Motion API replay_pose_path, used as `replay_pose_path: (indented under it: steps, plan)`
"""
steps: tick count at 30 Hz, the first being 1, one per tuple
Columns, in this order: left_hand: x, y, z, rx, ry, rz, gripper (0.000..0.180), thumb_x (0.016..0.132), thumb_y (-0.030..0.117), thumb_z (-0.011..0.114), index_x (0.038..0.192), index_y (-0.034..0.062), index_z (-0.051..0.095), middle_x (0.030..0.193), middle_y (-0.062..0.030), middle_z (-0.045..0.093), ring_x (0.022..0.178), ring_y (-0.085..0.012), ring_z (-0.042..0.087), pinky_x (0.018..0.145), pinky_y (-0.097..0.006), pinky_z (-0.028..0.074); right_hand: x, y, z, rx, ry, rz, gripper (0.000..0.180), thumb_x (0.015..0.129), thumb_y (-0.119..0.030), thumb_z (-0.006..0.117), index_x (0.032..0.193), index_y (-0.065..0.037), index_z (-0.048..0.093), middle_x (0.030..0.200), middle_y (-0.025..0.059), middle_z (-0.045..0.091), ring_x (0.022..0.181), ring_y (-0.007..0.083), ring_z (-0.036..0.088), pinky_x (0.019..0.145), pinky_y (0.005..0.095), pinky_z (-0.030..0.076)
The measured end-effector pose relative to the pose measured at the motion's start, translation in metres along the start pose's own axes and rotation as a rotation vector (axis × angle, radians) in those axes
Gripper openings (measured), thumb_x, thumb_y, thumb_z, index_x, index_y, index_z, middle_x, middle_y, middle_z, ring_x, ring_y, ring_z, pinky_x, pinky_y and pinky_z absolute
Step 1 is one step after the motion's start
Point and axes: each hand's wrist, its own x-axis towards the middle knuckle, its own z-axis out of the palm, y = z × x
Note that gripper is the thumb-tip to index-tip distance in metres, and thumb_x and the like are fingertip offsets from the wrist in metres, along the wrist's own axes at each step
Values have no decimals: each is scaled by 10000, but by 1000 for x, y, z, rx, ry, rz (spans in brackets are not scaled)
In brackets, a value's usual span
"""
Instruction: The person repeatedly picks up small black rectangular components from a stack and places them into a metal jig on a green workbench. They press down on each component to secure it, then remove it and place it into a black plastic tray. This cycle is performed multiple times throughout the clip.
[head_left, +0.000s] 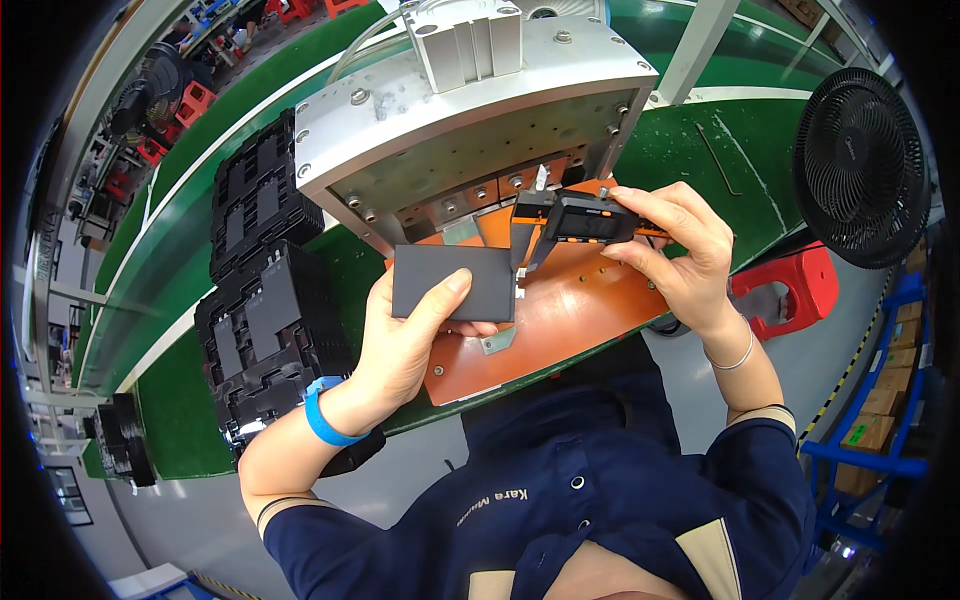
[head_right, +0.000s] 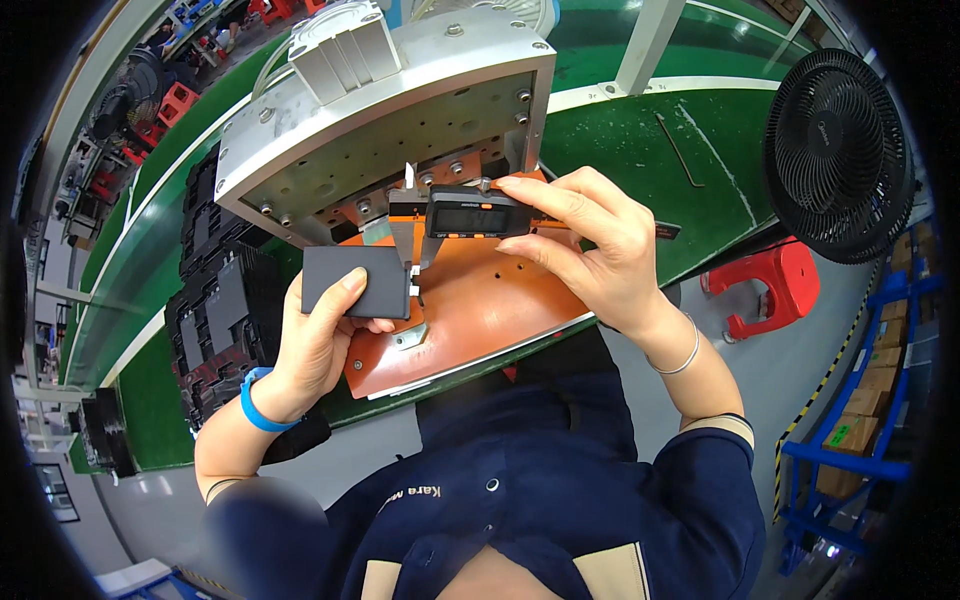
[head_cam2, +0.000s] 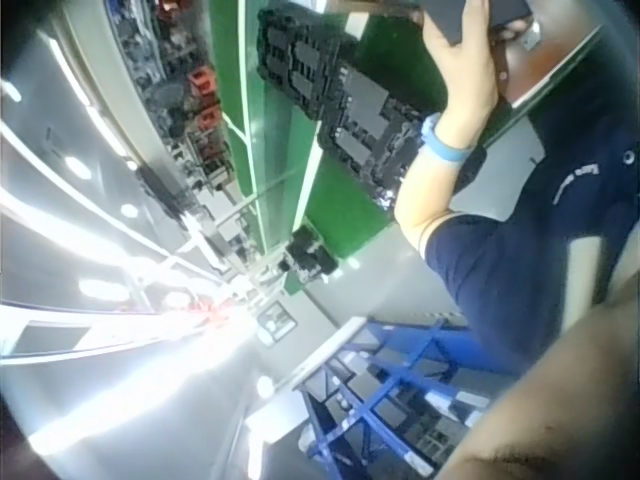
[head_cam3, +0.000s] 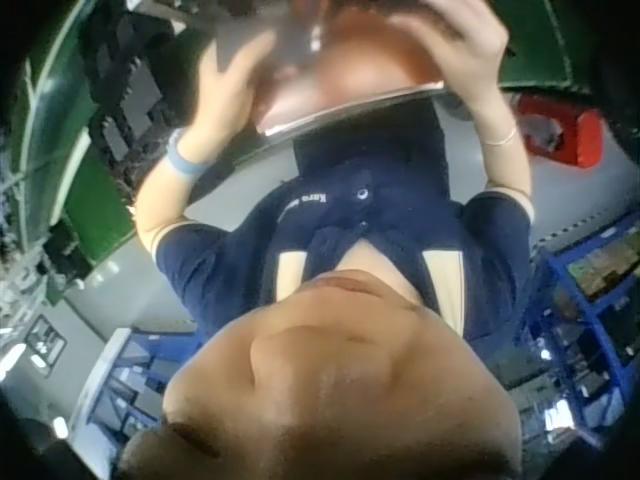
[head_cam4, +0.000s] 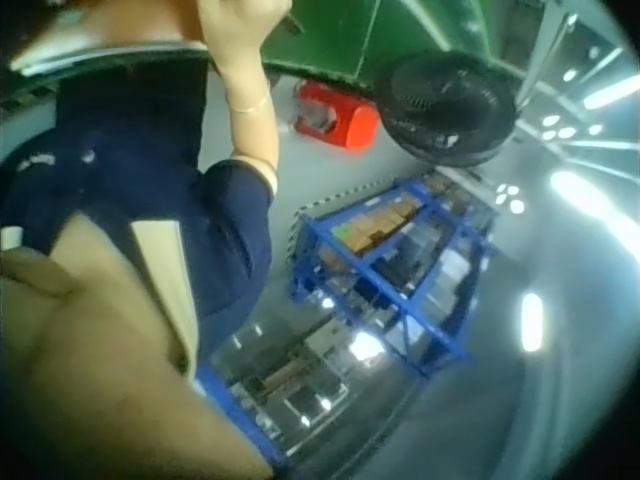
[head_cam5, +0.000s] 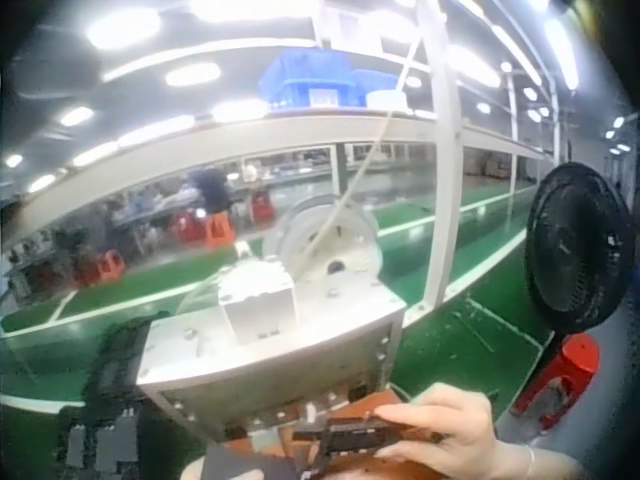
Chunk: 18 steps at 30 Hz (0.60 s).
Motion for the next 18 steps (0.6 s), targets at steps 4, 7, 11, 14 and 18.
replay_pose_path:
  steps: [4,7,11,14,18]
  plan:
    - [1,-1,-3,-23,6,-12,319,944,201,619,1134,-51,574,900,-152,687,720,-190,696,669,-277,587,2,-1,1,28,3,-9,488,682,-74,831,1151,-51,696,913,88,653,740,146,649,645,254,598]
    - [0,0,-1,-37,28,-23,309,940,186,624,1132,-49,573,914,-157,685,725,-201,700,674,-288,597,2,0,0,25,0,-17,490,682,-65,828,1153,-50,693,918,91,653,740,147,651,661,255,612]
    - [1,-1,1,-31,28,-22,308,940,186,623,1133,-50,574,927,-159,684,729,-207,701,679,-292,601,0,0,1,32,10,-12,494,679,-73,831,1152,-49,692,918,92,653,739,149,652,670,257,613]
    - [-1,-2,-1,-29,19,-8,309,941,183,619,1138,-51,578,917,-154,686,727,-198,700,679,-288,597,-1,-1,0,22,15,-21,497,675,-89,836,1150,-50,694,917,92,652,728,145,648,653,251,606]
    - [1,-1,0,-36,11,1,309,943,179,613,1144,-53,581,900,-150,689,722,-184,697,681,-281,592,-1,-1,-1,-12,2,-24,497,674,-100,839,1148,-55,698,904,86,651,709,139,637,627,245,593]
